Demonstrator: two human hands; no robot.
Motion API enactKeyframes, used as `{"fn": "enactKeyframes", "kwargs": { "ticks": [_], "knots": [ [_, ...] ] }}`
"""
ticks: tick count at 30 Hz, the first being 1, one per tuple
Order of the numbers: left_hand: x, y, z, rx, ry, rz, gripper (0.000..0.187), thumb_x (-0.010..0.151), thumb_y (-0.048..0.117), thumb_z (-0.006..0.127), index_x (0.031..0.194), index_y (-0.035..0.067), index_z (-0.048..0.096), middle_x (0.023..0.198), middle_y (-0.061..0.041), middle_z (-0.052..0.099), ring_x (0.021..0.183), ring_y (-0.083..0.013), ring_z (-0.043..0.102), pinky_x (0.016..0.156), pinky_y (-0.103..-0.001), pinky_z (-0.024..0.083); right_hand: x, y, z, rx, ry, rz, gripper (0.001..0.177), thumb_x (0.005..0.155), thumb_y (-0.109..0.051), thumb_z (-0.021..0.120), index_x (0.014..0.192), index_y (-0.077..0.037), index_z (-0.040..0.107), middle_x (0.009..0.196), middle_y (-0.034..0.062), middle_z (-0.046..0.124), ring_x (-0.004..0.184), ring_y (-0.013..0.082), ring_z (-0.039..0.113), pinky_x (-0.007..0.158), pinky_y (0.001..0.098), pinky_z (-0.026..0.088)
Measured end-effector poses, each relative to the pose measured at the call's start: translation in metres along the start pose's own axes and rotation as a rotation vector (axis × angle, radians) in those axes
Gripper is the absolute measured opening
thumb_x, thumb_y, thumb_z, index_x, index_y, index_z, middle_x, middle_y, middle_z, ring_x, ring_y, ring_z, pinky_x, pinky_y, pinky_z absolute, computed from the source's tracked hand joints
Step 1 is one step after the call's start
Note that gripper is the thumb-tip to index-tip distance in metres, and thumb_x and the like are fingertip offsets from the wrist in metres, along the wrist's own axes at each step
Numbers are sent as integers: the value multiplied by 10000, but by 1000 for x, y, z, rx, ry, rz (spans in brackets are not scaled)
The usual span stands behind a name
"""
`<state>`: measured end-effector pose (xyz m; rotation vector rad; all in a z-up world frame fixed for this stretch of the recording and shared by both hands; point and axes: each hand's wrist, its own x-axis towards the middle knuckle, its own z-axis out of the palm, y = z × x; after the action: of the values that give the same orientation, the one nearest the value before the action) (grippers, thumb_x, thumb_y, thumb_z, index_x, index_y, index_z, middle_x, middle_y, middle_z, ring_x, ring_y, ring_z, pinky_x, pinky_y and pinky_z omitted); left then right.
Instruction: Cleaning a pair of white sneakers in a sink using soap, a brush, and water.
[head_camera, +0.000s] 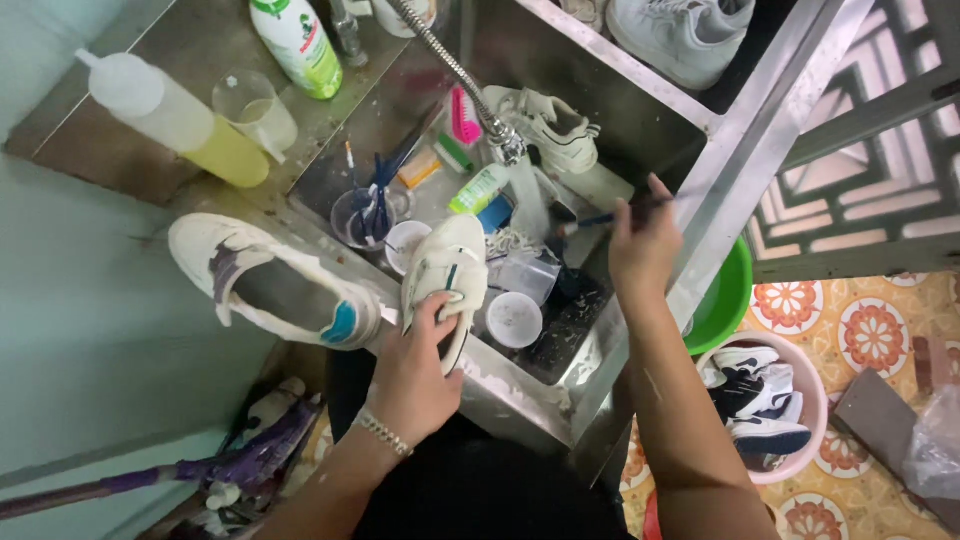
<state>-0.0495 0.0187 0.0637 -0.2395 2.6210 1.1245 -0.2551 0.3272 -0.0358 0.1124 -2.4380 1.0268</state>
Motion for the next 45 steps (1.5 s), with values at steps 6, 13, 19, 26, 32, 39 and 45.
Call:
{"fn": "enactKeyframes", "kwargs": {
  "ticks": [6, 13, 19, 26, 32, 39, 45],
  "knots": [
    [99, 30, 25, -262, 111, -168, 1153, 754, 166, 995, 1803, 110, 519, 1632, -147, 843, 1589, -465, 717, 1333, -555, 581, 24, 42, 59, -186, -283, 356, 1373, 1052, 31, 1000, 1987, -54, -2, 1783, 467, 421, 1495, 749, 670, 1213, 844, 657],
    [285, -29, 80, -129, 342, -75, 934, 722, 112, 898, 1643, 23, 771, 1624, -190, 828, 1568, -463, 736, 1400, -559, 552, -25, 151, 180, -209, -843, 417, 317, 1040, -355, 904, 1352, -327, 958, 1213, 58, 960, 1244, 373, 900, 1078, 576, 737],
    [392, -75, 107, -798, 484, 125, 842, 1030, -176, 701, 1820, -146, 410, 1786, -524, 503, 1677, -611, 550, 1395, -447, 623, -6, 118, 208, 171, -842, 536, 200, 1062, -350, 883, 1160, -198, 968, 918, 66, 936, 960, 292, 926, 961, 486, 690],
    [401, -68, 214, -438, 612, -209, 531, 940, 183, 956, 1447, 92, 829, 1438, -165, 743, 1379, -384, 719, 1263, -589, 544, 25, 121, 228, 107, -763, 674, 320, 1036, -388, 855, 1250, -178, 966, 1111, 168, 943, 1172, 445, 899, 1009, 608, 699],
    [462, -70, 280, -808, 444, -463, 408, 1045, 644, 914, 931, 255, 957, 780, -23, 876, 827, -210, 865, 863, -399, 658, 62, 77, 162, 337, -781, 708, 490, 1167, -128, 606, 1639, -161, 733, 1291, 352, 862, 1218, 509, 875, 1000, 654, 745],
    [469, -44, 242, -746, 515, -364, 1118, 1157, 733, 799, 1843, -72, 440, 1888, -435, 466, 1766, -528, 492, 1531, -619, 394, 35, 65, 140, 201, -655, 470, 514, 1163, -314, 814, 1645, -137, 799, 1420, 288, 885, 1349, 451, 854, 1143, 592, 715],
    [477, -25, 222, -512, 338, -459, 1285, 984, 1128, 531, 1580, 14, 763, 1388, -218, 894, 1315, -430, 885, 1207, -517, 661, 30, -38, 98, 339, -838, 40, 691, 1277, -434, 588, 1752, 68, 601, 1773, 420, 590, 1642, 681, 542, 1420, 783, 395]
  ]
}}
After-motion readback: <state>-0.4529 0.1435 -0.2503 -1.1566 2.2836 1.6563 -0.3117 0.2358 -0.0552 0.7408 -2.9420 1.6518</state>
